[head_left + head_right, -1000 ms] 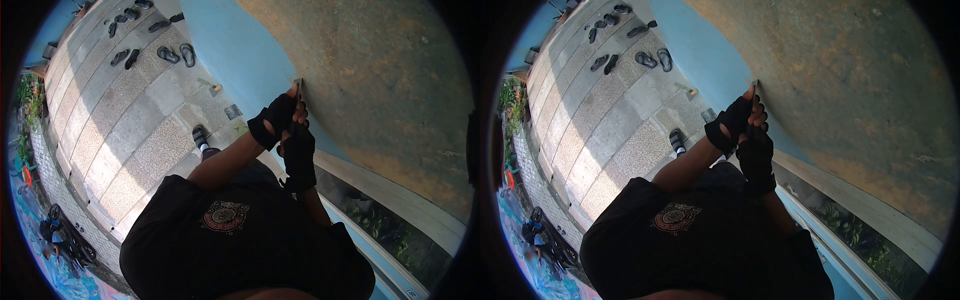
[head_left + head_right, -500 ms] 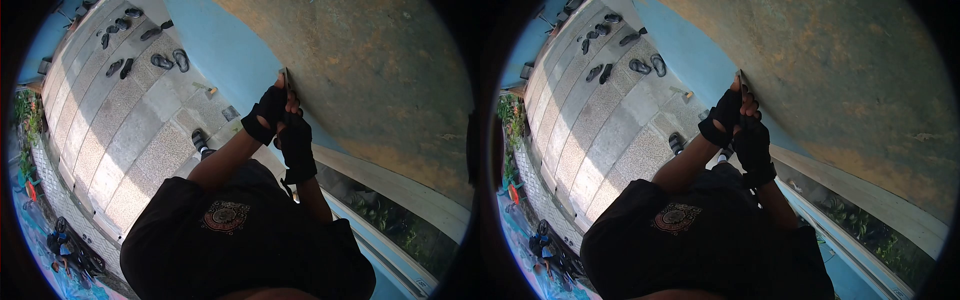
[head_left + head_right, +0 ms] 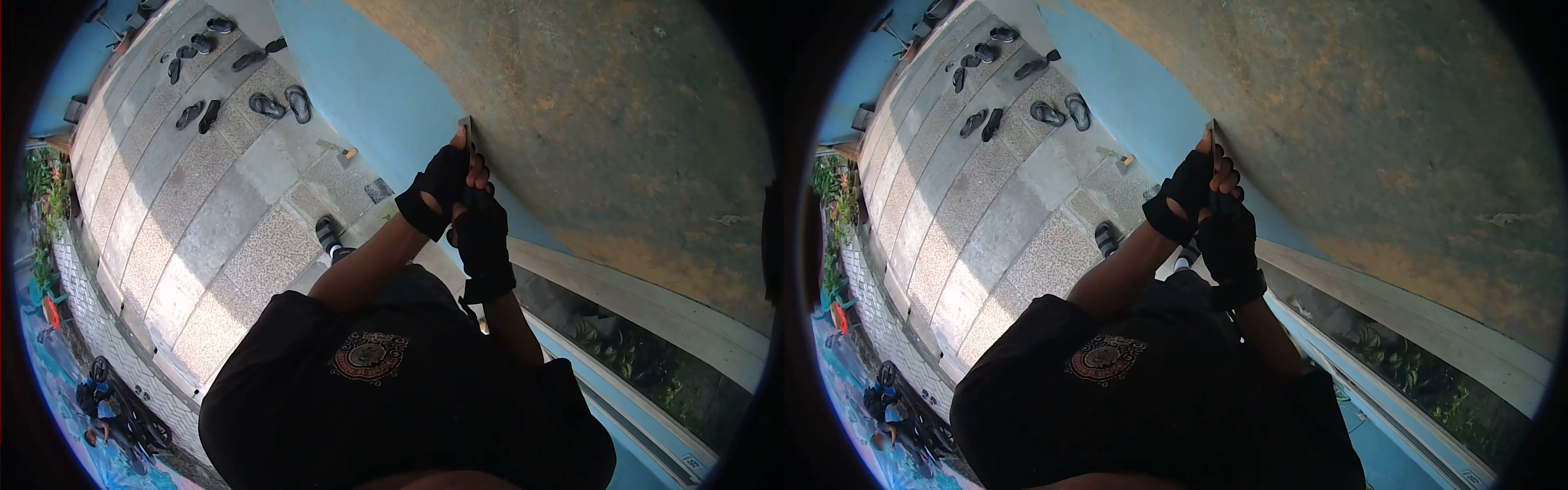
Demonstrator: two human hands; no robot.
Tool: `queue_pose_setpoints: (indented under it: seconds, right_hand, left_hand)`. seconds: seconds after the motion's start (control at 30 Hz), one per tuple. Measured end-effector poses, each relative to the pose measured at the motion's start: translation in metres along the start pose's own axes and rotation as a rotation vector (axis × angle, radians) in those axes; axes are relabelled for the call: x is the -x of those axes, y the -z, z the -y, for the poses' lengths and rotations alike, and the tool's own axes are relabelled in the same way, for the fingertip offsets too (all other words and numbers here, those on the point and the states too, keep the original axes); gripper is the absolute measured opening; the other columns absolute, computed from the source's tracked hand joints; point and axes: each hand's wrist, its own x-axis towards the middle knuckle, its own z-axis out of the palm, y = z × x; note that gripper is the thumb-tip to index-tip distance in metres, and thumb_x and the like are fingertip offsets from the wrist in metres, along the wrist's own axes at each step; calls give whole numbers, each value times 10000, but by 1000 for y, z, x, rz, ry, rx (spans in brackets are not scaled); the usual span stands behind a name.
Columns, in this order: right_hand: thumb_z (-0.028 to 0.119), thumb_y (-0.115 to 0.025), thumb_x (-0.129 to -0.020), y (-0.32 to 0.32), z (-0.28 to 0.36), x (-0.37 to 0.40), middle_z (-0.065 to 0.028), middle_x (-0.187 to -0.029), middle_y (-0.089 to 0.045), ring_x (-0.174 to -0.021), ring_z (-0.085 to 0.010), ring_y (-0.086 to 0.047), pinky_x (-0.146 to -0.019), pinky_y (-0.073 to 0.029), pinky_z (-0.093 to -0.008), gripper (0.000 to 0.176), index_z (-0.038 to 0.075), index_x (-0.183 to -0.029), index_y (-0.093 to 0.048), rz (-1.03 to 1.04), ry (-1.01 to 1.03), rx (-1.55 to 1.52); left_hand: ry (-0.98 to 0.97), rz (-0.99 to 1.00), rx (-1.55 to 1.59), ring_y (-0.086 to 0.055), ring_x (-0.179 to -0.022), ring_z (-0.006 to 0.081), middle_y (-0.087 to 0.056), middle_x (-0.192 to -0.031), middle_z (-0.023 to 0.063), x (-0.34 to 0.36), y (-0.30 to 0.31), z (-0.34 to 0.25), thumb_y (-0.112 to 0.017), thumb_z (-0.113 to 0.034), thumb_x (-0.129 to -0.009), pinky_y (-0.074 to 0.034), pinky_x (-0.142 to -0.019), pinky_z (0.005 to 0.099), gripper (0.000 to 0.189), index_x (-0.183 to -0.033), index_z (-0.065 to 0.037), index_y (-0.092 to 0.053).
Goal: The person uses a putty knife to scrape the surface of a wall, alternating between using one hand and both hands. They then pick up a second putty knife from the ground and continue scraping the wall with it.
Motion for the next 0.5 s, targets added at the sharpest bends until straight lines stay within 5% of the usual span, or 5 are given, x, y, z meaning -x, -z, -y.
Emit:
queue_pose_setpoints:
  seconds: [0.17, 0.27, 0.37, 0.43, 0.5]
  right_hand:
    - [46, -564, -882, 1, -5, 4, -43, -663, -519, -519, -112, -513, -500, -437, -289, 148, 3, -1023, -556, 4, -63, -61]
    - [48, -568, -882, -3, -6, 3, -41, -640, -509, -488, -103, -489, -475, -424, -286, 123, 6, -996, -553, -41, 80, -21]
    - [62, -581, -868, -3, -2, 5, -56, -641, -519, -465, -112, -489, -458, -418, -294, 165, 7, -1021, -549, -7, -123, -242]
    - [69, -576, -866, 1, -1, 1, -67, -638, -526, -462, -125, -498, -459, -430, -300, 216, 8, -1069, -540, -28, 80, 15]
    - [71, -568, -869, -1, 1, -10, -69, -641, -530, -459, -132, -498, -463, -437, -300, 240, 8, -1098, -533, 18, 17, 46]
  left_hand:
    - [14, -7, -23, -536, -614, 219, -456, -555, 39, 1, 3, 6, -457, -555, -995, -491, -656, 396, 526, -690, -128, -499]
    - [-1, -20, 5, -533, -616, 217, -453, -553, 38, 1, 7, 5, -465, -554, -992, -488, -656, 394, 518, -696, -130, -498]
    - [13, -1, 23, -528, -618, 216, -447, -555, 36, 2, 5, 5, -482, -560, -983, -486, -661, 395, 515, -698, -131, -495]
    - [5, -37, -31, -527, -620, 216, -450, -562, 38, 0, 3, 5, -491, -570, -975, -485, -665, 397, 519, -702, -128, -499]
    - [-17, -60, 2, -527, -615, 218, -451, -561, 39, -5, 4, -2, -492, -576, -972, -485, -665, 398, 524, -704, -126, -502]
